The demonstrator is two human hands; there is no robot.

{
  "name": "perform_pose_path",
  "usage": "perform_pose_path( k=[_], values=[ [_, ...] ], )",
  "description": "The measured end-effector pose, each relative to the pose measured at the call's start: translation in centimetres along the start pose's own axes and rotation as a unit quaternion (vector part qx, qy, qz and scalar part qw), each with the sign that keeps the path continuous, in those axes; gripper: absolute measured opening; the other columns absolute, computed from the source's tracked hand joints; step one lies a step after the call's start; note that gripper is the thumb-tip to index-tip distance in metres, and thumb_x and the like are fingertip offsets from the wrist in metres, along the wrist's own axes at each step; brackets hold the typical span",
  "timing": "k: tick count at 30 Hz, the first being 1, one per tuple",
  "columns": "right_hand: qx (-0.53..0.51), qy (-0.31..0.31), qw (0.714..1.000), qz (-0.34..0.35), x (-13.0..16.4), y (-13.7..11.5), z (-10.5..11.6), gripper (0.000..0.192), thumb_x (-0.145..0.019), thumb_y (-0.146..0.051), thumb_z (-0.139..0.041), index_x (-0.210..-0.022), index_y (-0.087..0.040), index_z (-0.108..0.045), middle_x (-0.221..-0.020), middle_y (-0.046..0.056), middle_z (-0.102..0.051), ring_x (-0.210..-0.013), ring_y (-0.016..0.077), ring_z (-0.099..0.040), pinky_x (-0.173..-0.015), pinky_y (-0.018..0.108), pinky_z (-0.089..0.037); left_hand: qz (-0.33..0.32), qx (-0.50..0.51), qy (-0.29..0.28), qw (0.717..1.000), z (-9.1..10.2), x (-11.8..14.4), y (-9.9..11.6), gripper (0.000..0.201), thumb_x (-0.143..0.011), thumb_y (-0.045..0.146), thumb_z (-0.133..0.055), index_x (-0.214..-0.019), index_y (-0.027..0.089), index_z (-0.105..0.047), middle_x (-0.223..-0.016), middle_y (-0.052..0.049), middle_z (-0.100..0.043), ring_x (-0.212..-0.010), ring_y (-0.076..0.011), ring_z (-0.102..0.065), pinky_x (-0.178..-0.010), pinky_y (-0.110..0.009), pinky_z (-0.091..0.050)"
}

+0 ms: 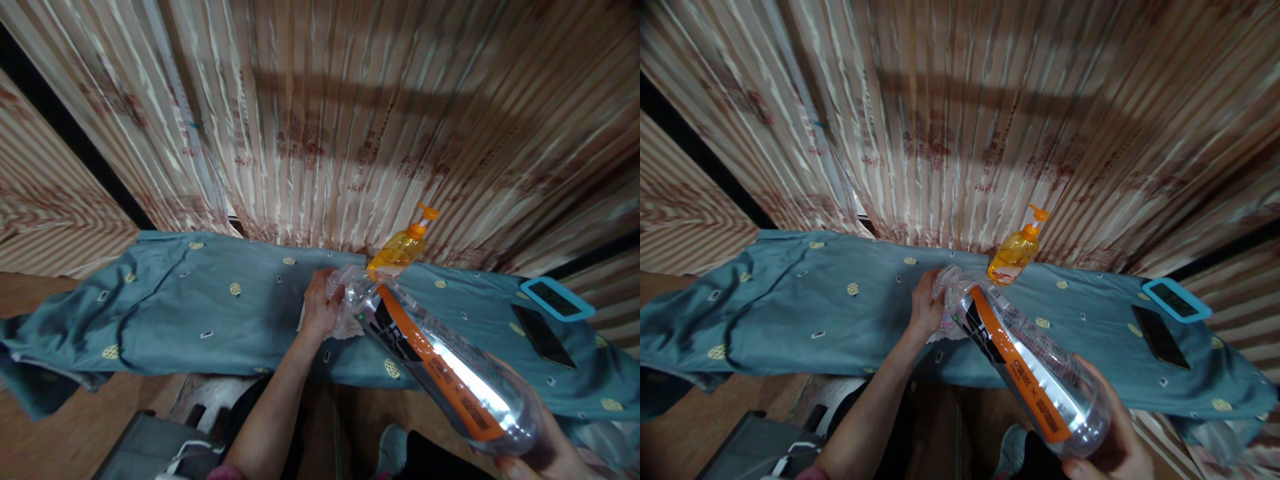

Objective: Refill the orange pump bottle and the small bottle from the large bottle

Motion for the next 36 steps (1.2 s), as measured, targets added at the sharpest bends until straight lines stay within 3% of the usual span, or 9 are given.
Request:
perform_pose_path(
  k=[4,8,13,17,21,27,31,36],
  values=[
    [0.036,-0.066,0.996,0.050,-0.8,1.5,1.2,0.079,-0.067,-0.048,-0.087,-0.138,-0.027,-0.062,-0.139,0.009,-0.067,-0.123,0.0363,-0.066,-0.093,0.037,-0.060,0.006,-0.004,-0.002,1.000,0.0,0.0,0.0,0.036,-0.098,0.048,-0.048,-0.111,0.018,-0.063,-0.103,-0.010,-0.071,-0.098,-0.0248,-0.068,-0.088,-0.038,-0.054],
    [0.057,-0.005,0.996,0.070,-0.9,2.1,1.6,0.084,-0.071,-0.055,-0.083,-0.145,-0.026,-0.055,-0.141,0.011,-0.065,-0.125,0.0385,-0.064,-0.093,0.040,-0.060,0.011,-0.009,-0.004,1.000,-0.1,0.0,0.0,0.035,-0.098,0.047,-0.050,-0.110,0.018,-0.064,-0.102,-0.009,-0.071,-0.098,-0.0245,-0.068,-0.088,-0.038,-0.054],
    [0.076,-0.061,0.992,0.082,-0.7,1.3,1.1,0.078,-0.074,-0.052,-0.081,-0.144,-0.025,-0.057,-0.139,0.010,-0.067,-0.123,0.0380,-0.066,-0.090,0.040,-0.061,0.011,-0.005,-0.005,1.000,-0.1,0.0,0.0,0.033,-0.098,0.046,-0.050,-0.110,0.018,-0.064,-0.103,-0.009,-0.071,-0.099,-0.0250,-0.068,-0.089,-0.039,-0.053],
    [0.073,-0.028,0.994,0.074,-0.4,1.5,0.9,0.078,-0.080,-0.055,-0.075,-0.148,-0.025,-0.051,-0.144,0.010,-0.063,-0.128,0.0367,-0.063,-0.092,0.039,-0.060,0.015,-0.006,-0.005,1.000,-0.1,0.0,-0.1,0.035,-0.098,0.048,-0.050,-0.111,0.018,-0.063,-0.103,-0.010,-0.071,-0.097,-0.0254,-0.068,-0.089,-0.039,-0.054],
    [0.067,-0.024,0.992,0.101,-0.5,1.9,0.8,0.079,-0.074,-0.055,-0.081,-0.143,-0.027,-0.057,-0.138,0.009,-0.067,-0.120,0.0352,-0.068,-0.089,0.036,-0.061,0.008,-0.002,-0.006,1.000,-0.1,0.0,-0.1,0.039,-0.098,0.051,-0.048,-0.112,0.017,-0.063,-0.102,-0.010,-0.071,-0.098,-0.0260,-0.068,-0.089,-0.040,-0.054],
    [0.030,-0.005,0.999,0.015,-0.1,0.9,0.1,0.080,-0.075,-0.059,-0.078,-0.145,-0.026,-0.056,-0.143,0.008,-0.065,-0.129,0.0332,-0.062,-0.100,0.032,-0.055,0.018,-0.005,-0.010,1.000,0.0,0.0,0.1,0.038,-0.098,0.050,-0.048,-0.111,0.018,-0.063,-0.103,-0.009,-0.071,-0.098,-0.0246,-0.068,-0.089,-0.038,-0.053],
    [0.010,-0.013,0.999,0.032,-0.4,1.0,0.6,0.083,-0.066,-0.051,-0.087,-0.140,-0.027,-0.061,-0.139,0.007,-0.068,-0.122,0.0297,-0.068,-0.094,0.024,-0.056,0.009,-0.002,-0.008,1.000,0.0,0.0,0.1,0.040,-0.098,0.052,-0.046,-0.111,0.018,-0.063,-0.102,-0.010,-0.071,-0.098,-0.0248,-0.068,-0.088,-0.038,-0.053],
    [0.007,-0.012,1.000,0.011,-0.3,0.5,0.4,0.080,-0.068,-0.051,-0.086,-0.139,-0.026,-0.061,-0.142,0.008,-0.066,-0.128,0.0344,-0.063,-0.099,0.034,-0.056,0.004,-0.009,-0.008,1.000,-0.1,0.0,0.1,0.040,-0.099,0.052,-0.045,-0.111,0.018,-0.064,-0.103,-0.010,-0.070,-0.098,-0.0250,-0.068,-0.089,-0.039,-0.053]
  ],
)
Point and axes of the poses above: each hand's wrist, its own x-axis away from the middle knuckle, its own z-axis out of the back of the hand, y = z × x, the point moved 2 cm from there along -x, towards the middle knuckle
